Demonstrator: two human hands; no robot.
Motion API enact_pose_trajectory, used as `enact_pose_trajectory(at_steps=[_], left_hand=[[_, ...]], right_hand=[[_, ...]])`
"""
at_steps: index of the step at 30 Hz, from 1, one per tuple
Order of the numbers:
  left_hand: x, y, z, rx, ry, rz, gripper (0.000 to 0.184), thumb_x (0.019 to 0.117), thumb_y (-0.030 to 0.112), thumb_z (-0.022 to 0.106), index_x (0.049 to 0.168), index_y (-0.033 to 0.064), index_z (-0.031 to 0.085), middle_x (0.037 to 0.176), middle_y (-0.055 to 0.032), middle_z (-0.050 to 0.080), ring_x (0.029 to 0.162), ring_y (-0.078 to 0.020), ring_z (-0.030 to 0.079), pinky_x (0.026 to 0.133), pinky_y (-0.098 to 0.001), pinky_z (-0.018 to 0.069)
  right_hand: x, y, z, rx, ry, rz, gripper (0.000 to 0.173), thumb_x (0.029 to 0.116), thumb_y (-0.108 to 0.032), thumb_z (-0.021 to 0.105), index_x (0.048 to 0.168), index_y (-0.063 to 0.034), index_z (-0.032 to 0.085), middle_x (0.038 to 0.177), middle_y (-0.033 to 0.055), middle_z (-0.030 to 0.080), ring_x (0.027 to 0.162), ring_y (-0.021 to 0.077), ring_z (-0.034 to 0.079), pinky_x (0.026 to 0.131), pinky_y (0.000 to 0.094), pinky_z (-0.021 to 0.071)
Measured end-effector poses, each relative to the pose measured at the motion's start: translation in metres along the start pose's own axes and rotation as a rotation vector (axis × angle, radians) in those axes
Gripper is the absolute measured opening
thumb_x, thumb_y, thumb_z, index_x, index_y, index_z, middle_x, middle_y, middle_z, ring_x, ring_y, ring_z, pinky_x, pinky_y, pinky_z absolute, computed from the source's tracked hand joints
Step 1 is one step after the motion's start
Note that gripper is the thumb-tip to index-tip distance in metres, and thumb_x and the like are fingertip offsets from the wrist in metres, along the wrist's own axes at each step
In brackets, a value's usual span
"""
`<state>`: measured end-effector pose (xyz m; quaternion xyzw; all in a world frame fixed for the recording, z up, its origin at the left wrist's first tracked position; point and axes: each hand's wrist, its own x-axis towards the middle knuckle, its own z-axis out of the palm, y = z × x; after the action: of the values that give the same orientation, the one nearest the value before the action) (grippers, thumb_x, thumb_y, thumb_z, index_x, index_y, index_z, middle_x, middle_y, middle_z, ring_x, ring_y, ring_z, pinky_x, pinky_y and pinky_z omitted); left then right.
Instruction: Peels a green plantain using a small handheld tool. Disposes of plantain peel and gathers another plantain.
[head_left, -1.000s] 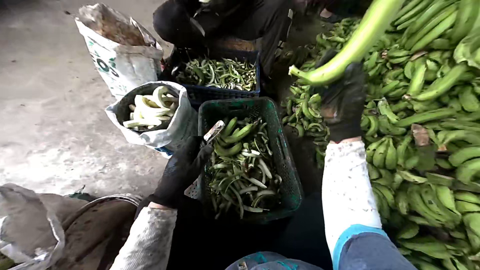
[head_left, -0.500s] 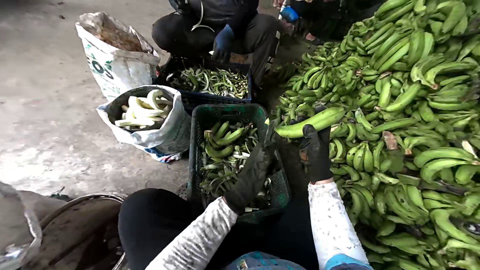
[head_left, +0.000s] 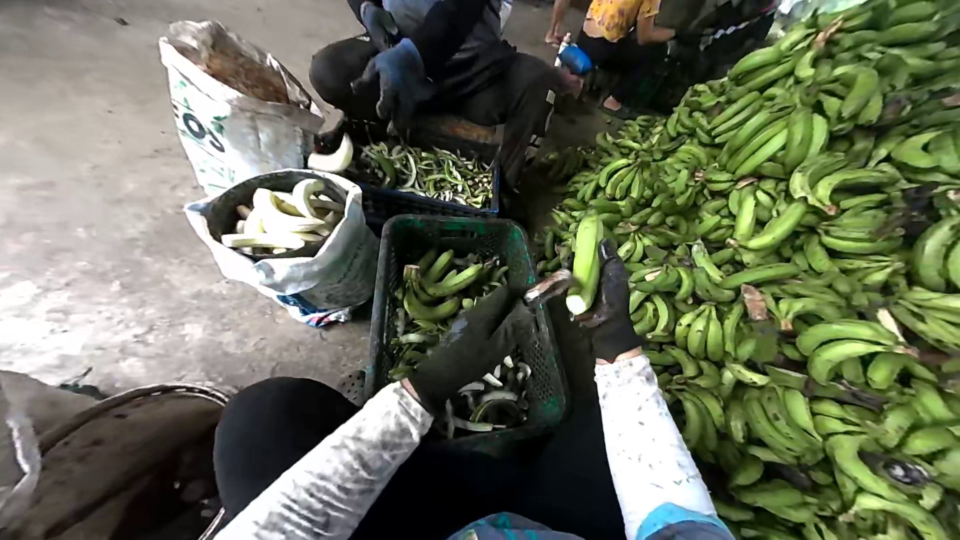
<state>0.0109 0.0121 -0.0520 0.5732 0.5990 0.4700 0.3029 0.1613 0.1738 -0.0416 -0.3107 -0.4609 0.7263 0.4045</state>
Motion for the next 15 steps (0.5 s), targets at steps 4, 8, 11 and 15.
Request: enact_pose_trajectory(at_steps=[4, 8, 11, 15], left_hand=[[0.007, -0.004, -0.010, 0.407, 0.033, 0.162, 0.045, 0.1045, 0.044, 0.047, 0.137, 0.0163, 0.061, 0.106, -0.0082, 0.068, 0.089, -0.0226, 0.068, 0.075, -0.0475, 0.0578], [0.013, -0.016, -0.010, 0.524, 0.082, 0.145, 0.044, 0.1025, 0.039, 0.055, 0.139, 0.0151, 0.061, 0.110, -0.0136, 0.068, 0.093, -0.0316, 0.068, 0.078, -0.0532, 0.0566], [0.024, -0.033, -0.015, 0.573, 0.217, 0.093, 0.047, 0.1000, 0.039, 0.061, 0.140, 0.0148, 0.060, 0.112, -0.0200, 0.066, 0.097, -0.0396, 0.066, 0.080, -0.0584, 0.0540], [0.039, -0.052, -0.042, 0.417, 0.388, -0.057, 0.044, 0.1057, 0.040, 0.052, 0.140, 0.0126, 0.058, 0.115, -0.0201, 0.067, 0.103, -0.0382, 0.067, 0.086, -0.0603, 0.0538]], right_hand=[[-0.006, 0.018, 0.001, -0.059, -0.016, -0.012, 0.048, 0.1051, -0.060, 0.035, 0.117, -0.0221, 0.062, 0.087, -0.0037, 0.066, 0.071, 0.0047, 0.064, 0.059, 0.0227, 0.0560], [-0.008, 0.040, 0.005, 0.049, -0.189, -0.054, 0.042, 0.1039, -0.056, 0.043, 0.122, -0.0227, 0.061, 0.097, -0.0035, 0.069, 0.082, 0.0056, 0.067, 0.069, 0.0267, 0.0596], [-0.015, 0.056, 0.021, 0.156, -0.245, 0.088, 0.039, 0.1056, -0.047, 0.040, 0.112, -0.0189, 0.065, 0.085, -0.0006, 0.068, 0.067, 0.0078, 0.065, 0.055, 0.0248, 0.0567], [-0.043, 0.065, 0.034, 0.090, -0.164, 0.205, 0.045, 0.1077, -0.045, 0.033, 0.107, -0.0100, 0.062, 0.074, 0.0051, 0.068, 0.059, 0.0122, 0.067, 0.051, 0.0280, 0.0586]])
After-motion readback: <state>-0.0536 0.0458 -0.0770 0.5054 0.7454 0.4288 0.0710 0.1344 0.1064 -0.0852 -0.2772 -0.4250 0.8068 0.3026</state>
